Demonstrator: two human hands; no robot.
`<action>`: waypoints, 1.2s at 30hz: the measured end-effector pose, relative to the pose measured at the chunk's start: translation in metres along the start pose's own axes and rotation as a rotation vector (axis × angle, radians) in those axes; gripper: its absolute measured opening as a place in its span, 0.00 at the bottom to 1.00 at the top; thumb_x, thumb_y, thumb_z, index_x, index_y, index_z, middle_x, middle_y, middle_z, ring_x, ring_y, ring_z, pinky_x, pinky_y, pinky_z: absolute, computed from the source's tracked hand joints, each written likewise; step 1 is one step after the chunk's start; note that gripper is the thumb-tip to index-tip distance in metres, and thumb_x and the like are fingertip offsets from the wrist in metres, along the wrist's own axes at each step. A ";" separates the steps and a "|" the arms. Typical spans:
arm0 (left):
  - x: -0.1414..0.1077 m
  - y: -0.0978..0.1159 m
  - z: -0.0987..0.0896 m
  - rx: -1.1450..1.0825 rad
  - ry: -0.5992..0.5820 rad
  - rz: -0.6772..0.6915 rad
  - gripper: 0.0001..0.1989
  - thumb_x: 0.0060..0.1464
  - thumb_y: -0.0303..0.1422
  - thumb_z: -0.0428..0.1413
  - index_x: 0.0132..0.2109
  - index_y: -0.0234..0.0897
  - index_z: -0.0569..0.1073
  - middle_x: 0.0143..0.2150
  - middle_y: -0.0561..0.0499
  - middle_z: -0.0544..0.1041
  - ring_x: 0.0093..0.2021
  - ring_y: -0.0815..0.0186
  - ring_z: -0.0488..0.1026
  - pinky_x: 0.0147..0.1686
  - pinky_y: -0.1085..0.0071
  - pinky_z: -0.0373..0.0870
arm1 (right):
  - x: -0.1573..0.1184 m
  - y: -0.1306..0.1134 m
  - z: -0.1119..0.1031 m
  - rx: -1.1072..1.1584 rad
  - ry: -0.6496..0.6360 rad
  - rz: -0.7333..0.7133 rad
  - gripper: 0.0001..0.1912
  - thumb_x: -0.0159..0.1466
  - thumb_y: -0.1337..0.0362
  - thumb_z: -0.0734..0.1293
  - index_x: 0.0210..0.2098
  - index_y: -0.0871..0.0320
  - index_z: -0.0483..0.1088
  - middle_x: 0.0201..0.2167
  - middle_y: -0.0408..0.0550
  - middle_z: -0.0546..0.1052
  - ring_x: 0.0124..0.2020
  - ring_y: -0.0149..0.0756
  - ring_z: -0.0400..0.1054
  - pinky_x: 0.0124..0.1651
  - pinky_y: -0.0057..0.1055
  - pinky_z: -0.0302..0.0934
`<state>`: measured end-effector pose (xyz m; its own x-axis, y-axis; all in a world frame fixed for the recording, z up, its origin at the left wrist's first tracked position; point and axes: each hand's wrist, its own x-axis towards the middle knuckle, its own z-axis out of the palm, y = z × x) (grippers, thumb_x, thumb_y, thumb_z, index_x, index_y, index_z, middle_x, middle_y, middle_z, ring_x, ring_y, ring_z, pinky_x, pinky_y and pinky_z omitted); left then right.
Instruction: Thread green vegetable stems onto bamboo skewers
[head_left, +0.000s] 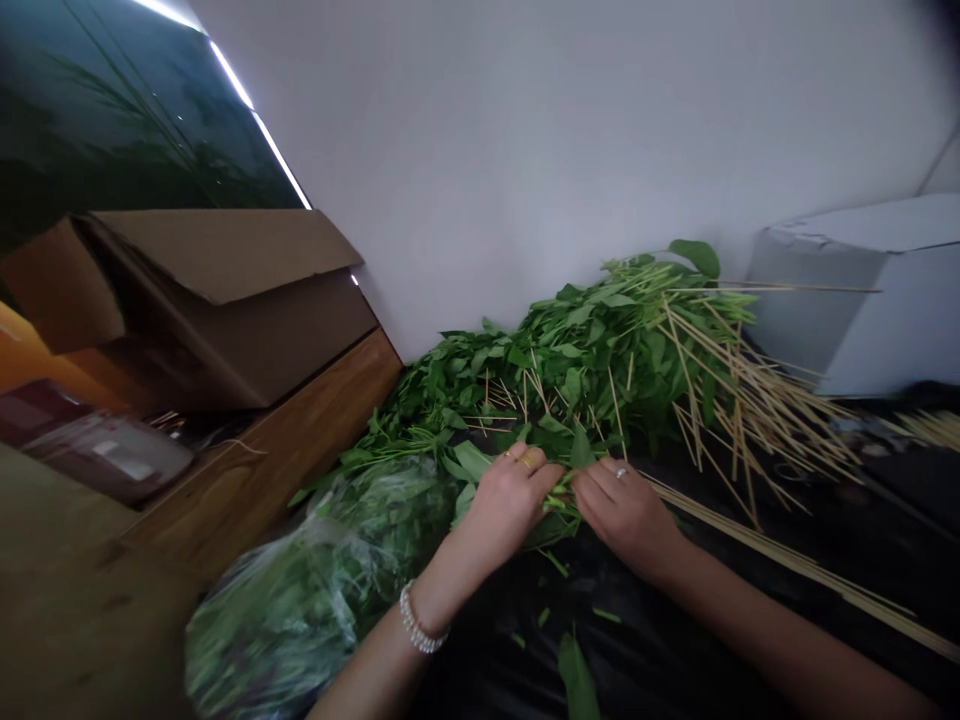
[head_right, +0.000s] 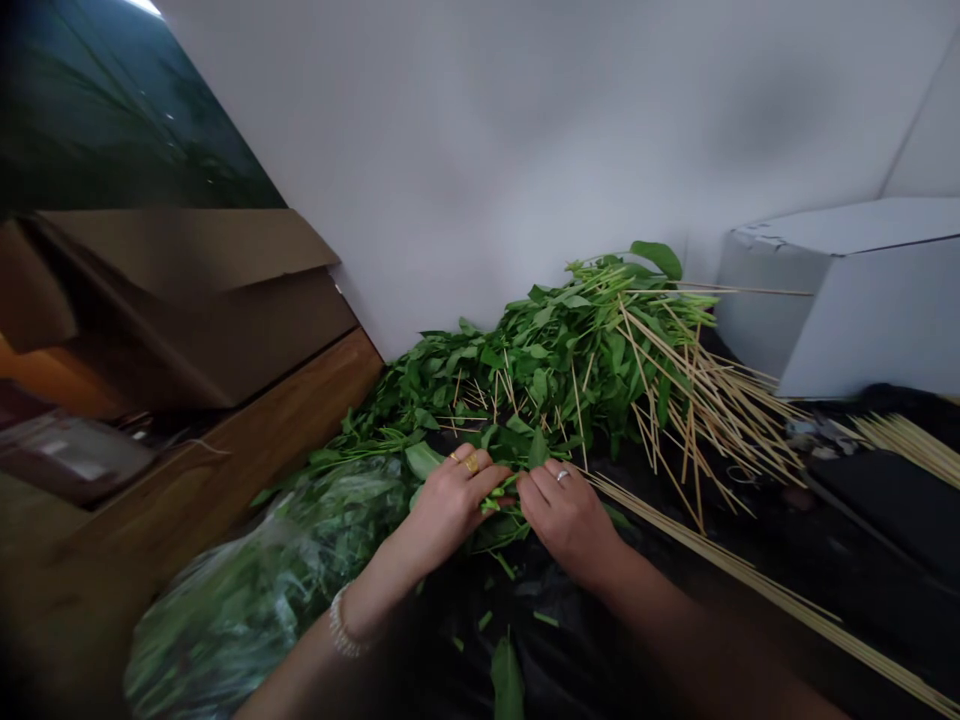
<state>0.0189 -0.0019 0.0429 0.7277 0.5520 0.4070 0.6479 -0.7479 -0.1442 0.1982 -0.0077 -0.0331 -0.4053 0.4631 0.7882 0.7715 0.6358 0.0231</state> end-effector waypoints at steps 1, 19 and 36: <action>0.000 0.000 0.001 0.013 -0.020 -0.008 0.06 0.60 0.28 0.52 0.42 0.38 0.73 0.36 0.48 0.73 0.37 0.61 0.67 0.39 0.65 0.66 | 0.001 0.000 -0.001 0.011 0.002 -0.003 0.14 0.68 0.70 0.56 0.30 0.58 0.69 0.24 0.46 0.67 0.32 0.36 0.61 0.41 0.36 0.56; -0.009 -0.076 -0.033 -0.985 0.871 -0.722 0.12 0.61 0.42 0.51 0.40 0.38 0.69 0.34 0.52 0.72 0.36 0.66 0.73 0.37 0.69 0.70 | 0.002 -0.006 0.003 0.910 -0.075 0.785 0.11 0.65 0.59 0.57 0.31 0.55 0.68 0.21 0.41 0.73 0.23 0.34 0.68 0.28 0.30 0.60; -0.022 -0.012 0.060 -0.534 -0.167 -0.233 0.27 0.61 0.47 0.50 0.63 0.42 0.63 0.64 0.41 0.65 0.67 0.55 0.57 0.63 0.49 0.55 | -0.003 -0.017 -0.007 0.522 0.067 0.365 0.10 0.68 0.65 0.56 0.39 0.55 0.69 0.27 0.44 0.76 0.27 0.32 0.70 0.32 0.28 0.63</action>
<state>0.0087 0.0173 -0.0185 0.6338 0.7415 0.2204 0.6236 -0.6583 0.4217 0.1899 -0.0239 -0.0312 -0.1173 0.6776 0.7260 0.5071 0.6694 -0.5429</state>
